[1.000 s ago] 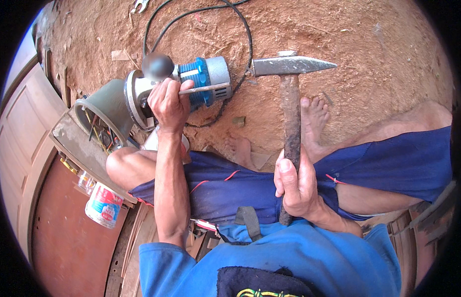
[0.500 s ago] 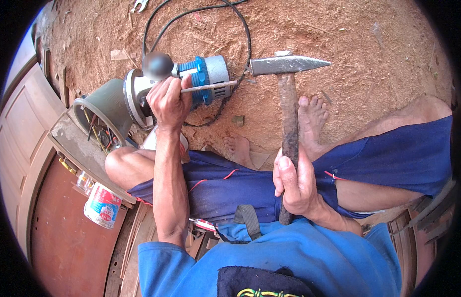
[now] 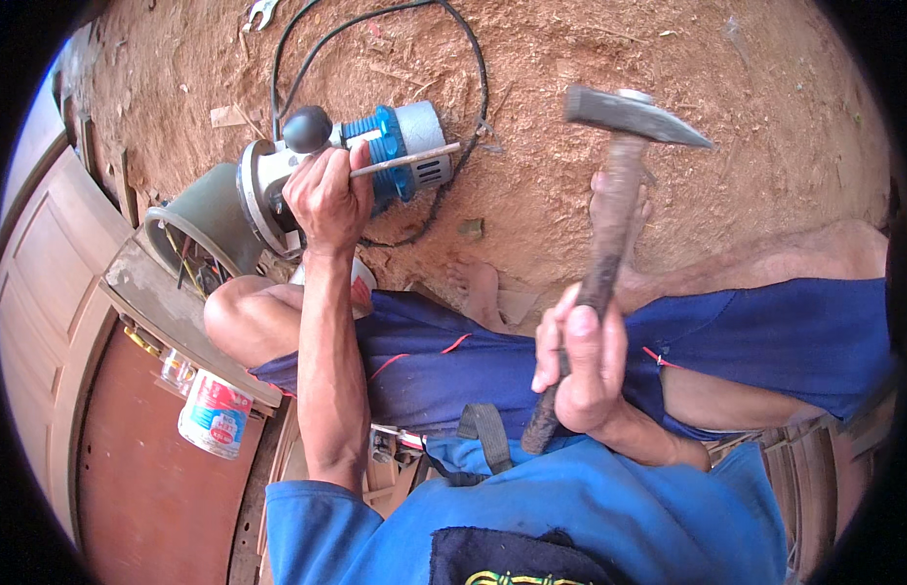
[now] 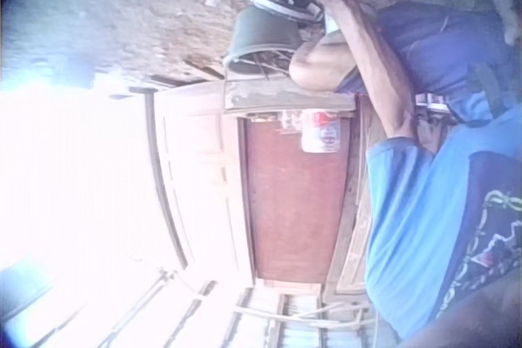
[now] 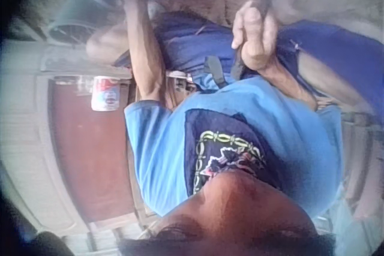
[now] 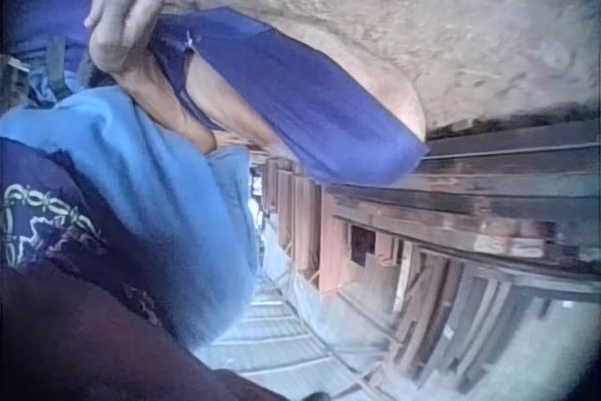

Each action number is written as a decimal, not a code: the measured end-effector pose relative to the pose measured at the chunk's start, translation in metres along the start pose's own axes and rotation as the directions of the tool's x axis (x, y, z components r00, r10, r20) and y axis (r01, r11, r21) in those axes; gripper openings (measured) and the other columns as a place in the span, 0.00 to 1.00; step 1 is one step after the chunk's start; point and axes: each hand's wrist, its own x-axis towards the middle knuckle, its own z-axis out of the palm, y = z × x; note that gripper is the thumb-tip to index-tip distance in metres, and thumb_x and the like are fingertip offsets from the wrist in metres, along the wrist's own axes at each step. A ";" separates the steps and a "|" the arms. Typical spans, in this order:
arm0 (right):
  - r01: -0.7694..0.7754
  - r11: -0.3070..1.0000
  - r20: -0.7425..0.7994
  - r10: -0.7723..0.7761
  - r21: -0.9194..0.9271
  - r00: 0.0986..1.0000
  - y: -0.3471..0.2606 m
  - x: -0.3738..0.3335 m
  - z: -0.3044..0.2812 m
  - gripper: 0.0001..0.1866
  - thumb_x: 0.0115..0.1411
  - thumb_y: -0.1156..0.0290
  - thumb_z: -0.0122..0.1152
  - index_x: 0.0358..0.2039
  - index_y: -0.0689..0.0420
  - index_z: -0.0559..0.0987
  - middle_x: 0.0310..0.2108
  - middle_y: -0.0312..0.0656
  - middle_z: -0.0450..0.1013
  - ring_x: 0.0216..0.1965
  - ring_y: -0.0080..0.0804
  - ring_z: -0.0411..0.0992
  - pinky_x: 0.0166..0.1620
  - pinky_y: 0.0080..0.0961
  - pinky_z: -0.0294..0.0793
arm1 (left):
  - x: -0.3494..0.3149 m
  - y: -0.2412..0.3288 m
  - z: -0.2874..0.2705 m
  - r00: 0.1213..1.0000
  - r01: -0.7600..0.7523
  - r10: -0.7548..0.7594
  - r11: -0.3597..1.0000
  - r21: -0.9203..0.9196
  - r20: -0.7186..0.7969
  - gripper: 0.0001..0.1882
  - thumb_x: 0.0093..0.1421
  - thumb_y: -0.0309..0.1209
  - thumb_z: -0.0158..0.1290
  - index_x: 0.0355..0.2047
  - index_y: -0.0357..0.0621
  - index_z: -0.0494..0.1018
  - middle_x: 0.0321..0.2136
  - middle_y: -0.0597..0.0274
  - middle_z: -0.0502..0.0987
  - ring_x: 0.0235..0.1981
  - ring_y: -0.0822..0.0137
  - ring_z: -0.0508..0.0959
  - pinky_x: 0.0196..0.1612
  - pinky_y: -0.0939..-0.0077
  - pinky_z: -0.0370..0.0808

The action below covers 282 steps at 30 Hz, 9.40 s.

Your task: The person sits on the ground and repairs a blue electric tool. They use a hammer to tap a metal component, then remove a circular blade and replace it with a new one. They secure the blade using a screwdriver and a wrench, tightening the assembly.

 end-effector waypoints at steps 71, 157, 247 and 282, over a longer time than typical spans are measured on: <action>0.058 0.984 0.067 -0.048 -0.167 0.997 0.024 -0.012 0.003 0.14 0.73 0.61 0.48 0.43 0.61 0.67 0.22 0.38 0.68 0.20 0.26 0.68 0.26 0.28 0.69 | -0.008 -0.001 0.005 0.994 -0.040 0.047 0.997 0.070 -0.096 0.22 0.67 0.31 0.57 0.17 0.42 0.61 0.14 0.57 0.62 0.14 0.56 0.67 0.21 0.62 0.63; 0.141 0.988 -0.111 -0.147 -0.060 0.983 0.069 -0.056 0.009 0.13 0.73 0.63 0.45 0.39 0.62 0.64 0.20 0.36 0.63 0.17 0.18 0.63 0.21 0.20 0.65 | -0.025 -0.004 0.002 0.975 -0.208 0.210 0.978 0.028 -0.069 0.23 0.66 0.31 0.58 0.17 0.43 0.60 0.15 0.59 0.61 0.17 0.56 0.66 0.25 0.63 0.62; 0.445 0.896 -0.178 -0.440 -0.015 0.880 0.045 -0.063 0.028 0.22 0.61 0.88 0.63 0.41 0.54 0.59 0.41 0.55 0.79 0.42 0.37 0.82 0.48 0.31 0.85 | -0.026 0.139 -0.054 0.620 -0.107 -0.478 -0.837 -0.537 0.621 0.15 0.77 0.41 0.42 0.35 0.46 0.68 0.23 0.70 0.62 0.26 0.74 0.63 0.32 0.76 0.62; 0.586 0.784 -0.154 -0.617 -0.206 0.772 0.028 -0.032 0.027 0.20 0.62 0.86 0.64 0.39 0.57 0.60 0.40 0.58 0.79 0.41 0.38 0.82 0.44 0.28 0.85 | -0.038 0.130 -0.105 0.989 -0.044 -0.005 0.946 -0.321 -0.149 0.12 0.62 0.38 0.61 0.38 0.43 0.77 0.27 0.64 0.72 0.27 0.64 0.73 0.31 0.66 0.69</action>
